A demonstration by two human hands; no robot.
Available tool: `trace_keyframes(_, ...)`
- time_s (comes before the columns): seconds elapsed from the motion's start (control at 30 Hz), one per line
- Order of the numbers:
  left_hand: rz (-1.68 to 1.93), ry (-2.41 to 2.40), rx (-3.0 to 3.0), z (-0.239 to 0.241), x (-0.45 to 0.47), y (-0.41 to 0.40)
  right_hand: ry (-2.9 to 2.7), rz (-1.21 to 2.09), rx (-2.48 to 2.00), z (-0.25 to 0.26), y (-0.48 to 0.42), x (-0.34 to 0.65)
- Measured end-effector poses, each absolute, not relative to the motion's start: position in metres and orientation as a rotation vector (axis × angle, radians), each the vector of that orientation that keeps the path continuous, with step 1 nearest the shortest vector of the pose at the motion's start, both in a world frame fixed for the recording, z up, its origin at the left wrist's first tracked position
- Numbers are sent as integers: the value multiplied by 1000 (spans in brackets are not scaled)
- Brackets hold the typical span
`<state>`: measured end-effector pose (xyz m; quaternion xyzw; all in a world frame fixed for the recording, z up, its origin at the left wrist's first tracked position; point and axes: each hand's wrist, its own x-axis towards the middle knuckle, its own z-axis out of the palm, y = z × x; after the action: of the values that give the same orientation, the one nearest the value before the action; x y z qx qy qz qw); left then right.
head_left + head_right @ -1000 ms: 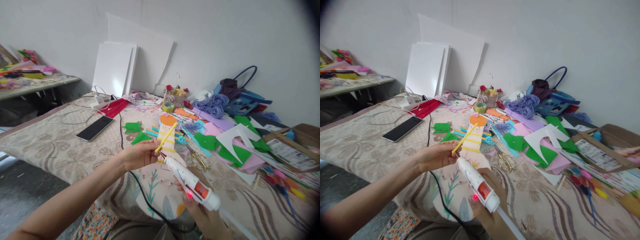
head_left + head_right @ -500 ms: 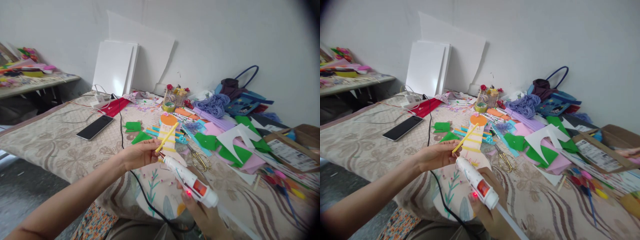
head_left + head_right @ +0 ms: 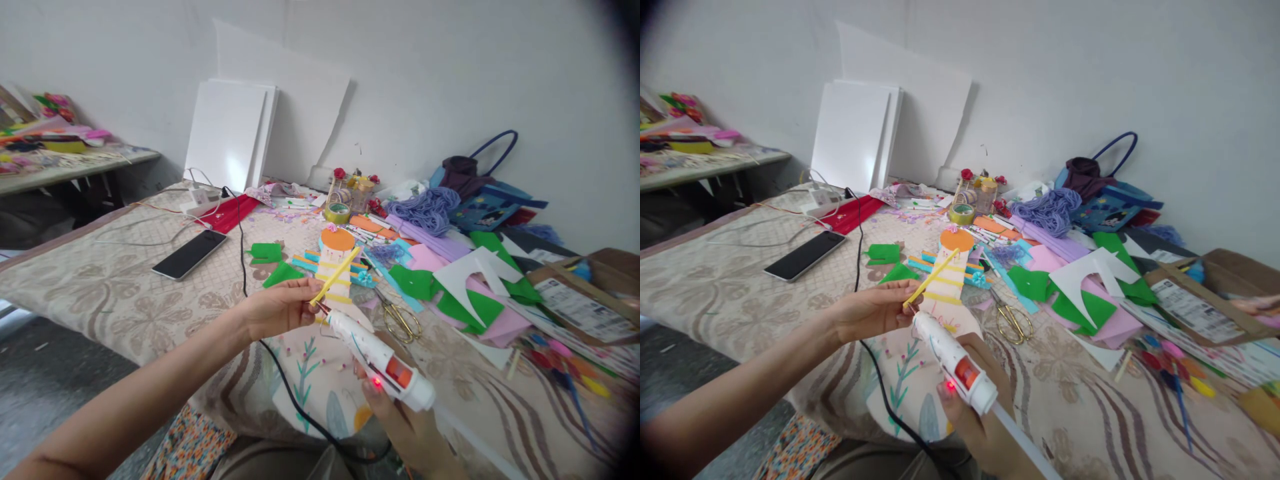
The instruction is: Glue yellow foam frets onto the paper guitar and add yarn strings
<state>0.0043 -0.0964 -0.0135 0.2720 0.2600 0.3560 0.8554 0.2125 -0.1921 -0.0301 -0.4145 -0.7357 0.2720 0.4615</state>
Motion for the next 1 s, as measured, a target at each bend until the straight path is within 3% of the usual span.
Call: trace_keyframes(1.0, 705, 541, 656, -18, -3, -101, -1712, 584, -1122, -43, -193, 219)
